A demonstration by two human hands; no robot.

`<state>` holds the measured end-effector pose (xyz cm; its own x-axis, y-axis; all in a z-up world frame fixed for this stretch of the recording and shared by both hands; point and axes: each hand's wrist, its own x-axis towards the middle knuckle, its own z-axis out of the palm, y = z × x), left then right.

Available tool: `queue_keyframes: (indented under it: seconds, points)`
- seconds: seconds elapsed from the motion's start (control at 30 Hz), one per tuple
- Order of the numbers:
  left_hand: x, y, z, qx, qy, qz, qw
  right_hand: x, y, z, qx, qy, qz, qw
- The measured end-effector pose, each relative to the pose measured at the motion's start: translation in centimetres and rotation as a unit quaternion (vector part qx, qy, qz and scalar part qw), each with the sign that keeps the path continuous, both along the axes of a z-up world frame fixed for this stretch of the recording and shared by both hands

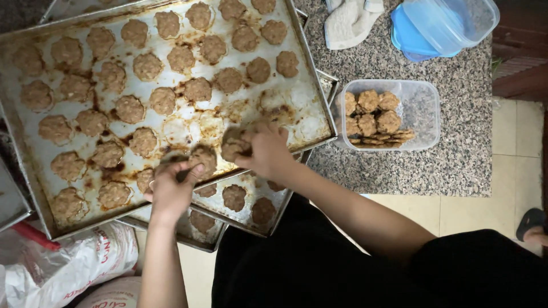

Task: The person picks up baked items from metal trays and places them into a clear plastic container by hand.

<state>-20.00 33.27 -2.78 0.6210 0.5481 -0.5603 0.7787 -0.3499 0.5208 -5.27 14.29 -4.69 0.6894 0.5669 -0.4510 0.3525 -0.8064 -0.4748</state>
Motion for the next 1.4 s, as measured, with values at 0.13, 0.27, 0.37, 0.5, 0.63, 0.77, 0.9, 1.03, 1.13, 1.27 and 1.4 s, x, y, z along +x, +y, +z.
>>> queue_keyframes:
  seconds: [0.13, 0.27, 0.37, 0.5, 0.63, 0.77, 0.9, 1.03, 1.13, 1.27, 1.4]
  points:
    - [-0.9, 0.7, -6.5, -0.015, 0.014, 0.021, 1.0, 0.4, -1.4, -2.0, 0.116, 0.076, -0.039, 0.99]
    - [0.8, -0.6, -6.3, -0.055, 0.006, 0.062, 0.997, 0.2, -1.3, -4.8, 0.088, 0.185, -0.112, 0.972]
    - [2.3, -1.7, -4.7, -0.089, -0.036, 0.094, 0.991, 0.0, -1.5, -4.1, 0.09, 0.18, -0.092, 0.975]
    - [3.8, -4.1, -3.1, -0.127, -0.075, 0.092, 0.985, 0.4, -2.8, 1.1, 0.101, 0.165, -0.069, 0.979]
    - [4.7, -4.8, -2.6, -0.205, -0.071, 0.127, 0.968, 1.4, -5.6, 1.9, 0.132, 0.078, -0.116, 0.981]
    - [7.3, -8.2, 2.2, -0.329, -0.091, 0.125, 0.932, 3.4, -10.3, 4.9, 0.225, 0.059, -0.111, 0.966]
    - [10.2, -11.9, 2.8, -0.406, -0.092, 0.064, 0.907, 5.5, -15.7, 6.8, 0.276, 0.242, -0.127, 0.922]
    - [13.0, -16.6, 1.1, -0.394, -0.054, 0.045, 0.917, 7.0, -20.7, 8.6, 0.253, 0.29, -0.174, 0.907]
    - [16.3, -21.7, 4.1, -0.396, -0.014, 0.019, 0.918, 8.1, -24.6, 8.4, 0.276, 0.249, -0.222, 0.902]
    - [19.2, -26.5, 6.1, -0.261, -0.047, -0.112, 0.958, 10.8, -29.8, 9.6, 0.184, 0.143, -0.309, 0.922]
    - [19.8, -29.9, -1.6, -0.064, -0.092, -0.285, 0.952, 14.0, -38.4, 1.8, -0.053, -0.149, -0.239, 0.958]
